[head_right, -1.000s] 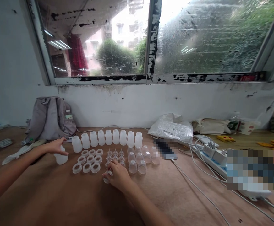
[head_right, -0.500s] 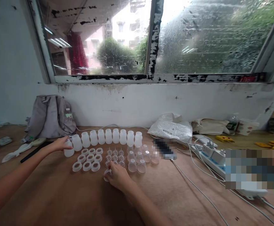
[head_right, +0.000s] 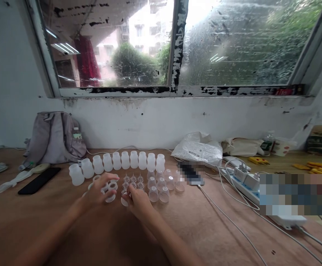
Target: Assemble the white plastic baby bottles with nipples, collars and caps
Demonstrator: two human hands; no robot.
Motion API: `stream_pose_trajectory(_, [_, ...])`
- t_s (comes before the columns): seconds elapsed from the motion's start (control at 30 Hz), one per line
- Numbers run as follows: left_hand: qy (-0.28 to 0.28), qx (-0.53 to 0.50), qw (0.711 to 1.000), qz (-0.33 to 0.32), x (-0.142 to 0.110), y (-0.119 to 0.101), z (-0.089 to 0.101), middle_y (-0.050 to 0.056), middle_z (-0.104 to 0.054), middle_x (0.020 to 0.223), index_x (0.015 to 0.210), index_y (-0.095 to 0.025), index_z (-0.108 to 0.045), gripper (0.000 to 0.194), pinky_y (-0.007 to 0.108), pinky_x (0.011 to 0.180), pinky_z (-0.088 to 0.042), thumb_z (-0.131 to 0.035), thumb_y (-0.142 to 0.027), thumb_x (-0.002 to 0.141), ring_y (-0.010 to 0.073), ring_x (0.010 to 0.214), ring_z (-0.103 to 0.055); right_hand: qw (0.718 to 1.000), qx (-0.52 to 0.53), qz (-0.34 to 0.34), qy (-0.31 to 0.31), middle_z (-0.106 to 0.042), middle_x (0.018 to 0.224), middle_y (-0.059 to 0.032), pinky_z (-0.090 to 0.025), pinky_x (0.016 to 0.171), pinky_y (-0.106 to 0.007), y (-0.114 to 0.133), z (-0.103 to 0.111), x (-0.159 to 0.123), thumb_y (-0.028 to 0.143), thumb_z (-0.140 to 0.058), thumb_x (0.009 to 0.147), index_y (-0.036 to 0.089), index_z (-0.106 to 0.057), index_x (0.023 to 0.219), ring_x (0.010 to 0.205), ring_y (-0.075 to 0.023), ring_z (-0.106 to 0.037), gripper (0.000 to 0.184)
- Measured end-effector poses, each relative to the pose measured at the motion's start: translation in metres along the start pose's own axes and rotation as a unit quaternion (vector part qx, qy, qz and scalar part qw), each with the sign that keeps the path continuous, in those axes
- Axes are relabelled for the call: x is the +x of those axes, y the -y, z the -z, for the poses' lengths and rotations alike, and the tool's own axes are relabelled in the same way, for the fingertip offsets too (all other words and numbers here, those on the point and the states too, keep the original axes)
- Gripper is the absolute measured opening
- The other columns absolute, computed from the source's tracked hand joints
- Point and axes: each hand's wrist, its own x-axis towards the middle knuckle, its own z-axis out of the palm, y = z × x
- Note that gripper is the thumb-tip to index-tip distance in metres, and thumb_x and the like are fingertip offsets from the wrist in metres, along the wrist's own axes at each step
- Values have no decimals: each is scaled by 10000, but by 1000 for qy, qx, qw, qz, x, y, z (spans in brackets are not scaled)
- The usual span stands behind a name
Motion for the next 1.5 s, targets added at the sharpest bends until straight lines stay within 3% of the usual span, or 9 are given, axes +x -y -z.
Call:
stream_pose_trajectory(0.13, [-24, -70, 997, -18, -10, -6, -51, 73, -499, 1122, 1168, -232, -356, 548, 348, 886, -408, -614, -354, 700, 210, 1053, -470, 999, 28, -1, -30, -565, 647, 2, -307, 531, -212, -2, 4, 2, 207, -389, 824, 198, -435, 736, 581, -129, -512, 100])
stream_pose_trajectory(0.27, [-12, -91, 996, -2, -15, -2, -66, 62, -526, 1095, 1159, -240, -361, 503, 355, 865, -427, -594, -307, 719, 203, 1015, -505, 998, 54, 26, -31, -558, 672, -4, -323, 543, -215, 0, 3, 1, 205, -361, 839, 198, -422, 748, 603, -128, -511, 110])
stream_pose_trajectory(0.4, [-2, -79, 997, 6, -19, -1, -62, 65, -542, 1068, 1164, -232, -361, 457, 346, 841, -441, -536, -238, 741, 200, 983, -523, 996, 77, 35, -27, -548, 696, -7, -345, 567, -221, 5, -3, 0, 188, -348, 841, 201, -408, 765, 623, -130, -505, 98])
stream_pose_trajectory(0.6, [7, -68, 998, -11, -20, -1, -56, 78, -520, 1111, 1221, -223, -305, 575, 356, 856, -435, -542, -176, 699, 209, 993, -519, 992, 117, 51, -4, -558, 776, -23, -393, 629, -235, 5, -4, 0, 162, -345, 833, 202, -403, 855, 692, -138, -524, 74])
stream_pose_trajectory(0.83, [18, -63, 998, -25, -18, -2, -45, 74, -537, 1094, 1232, -232, -298, 566, 340, 838, -437, -540, -230, 721, 204, 973, -532, 988, 127, 90, 7, -550, 890, -41, -416, 728, -260, 5, -3, -2, 139, -332, 833, 208, -388, 979, 813, -144, -528, 171])
stream_pose_trajectory(1.03, [38, -17, 999, -13, -20, 9, -33, 72, -562, 1065, 1256, -237, -278, 603, 379, 885, -391, -543, -234, 714, 222, 1001, -515, 988, 93, 122, 18, -519, 1014, -93, -404, 817, -309, -1, -2, -5, 72, -356, 778, 186, -355, 1077, 951, -177, -499, 319])
stream_pose_trajectory(1.13, [-6, 16, 1000, 7, -21, 18, -26, 65, -562, 1028, 1184, -223, -348, 469, 380, 892, -373, -504, -229, 742, 219, 1004, -500, 992, 64, 109, 30, -518, 981, -85, -412, 775, -294, -3, 0, -6, 61, -382, 743, 185, -394, 1020, 902, -176, -501, 304])
stream_pose_trajectory(1.3, [-105, 67, 990, 59, -20, 32, -17, 49, -523, 942, 903, -206, -450, 124, 333, 822, -410, -408, -250, 794, 190, 901, -519, 996, -5, 69, 62, -527, 904, -54, -404, 706, -256, -2, -7, -7, 105, -459, 711, 189, -448, 946, 787, -162, -511, 250])
stream_pose_trajectory(1.5, [-211, 107, 958, 163, -30, 59, -10, 74, -491, 977, 926, -195, -367, 176, 353, 843, -402, -396, -296, 786, 208, 945, -499, 999, -4, 32, 35, -543, 834, -42, -397, 687, -251, -7, -23, -7, 168, -469, 750, 177, -409, 1073, 755, -162, -522, 329])
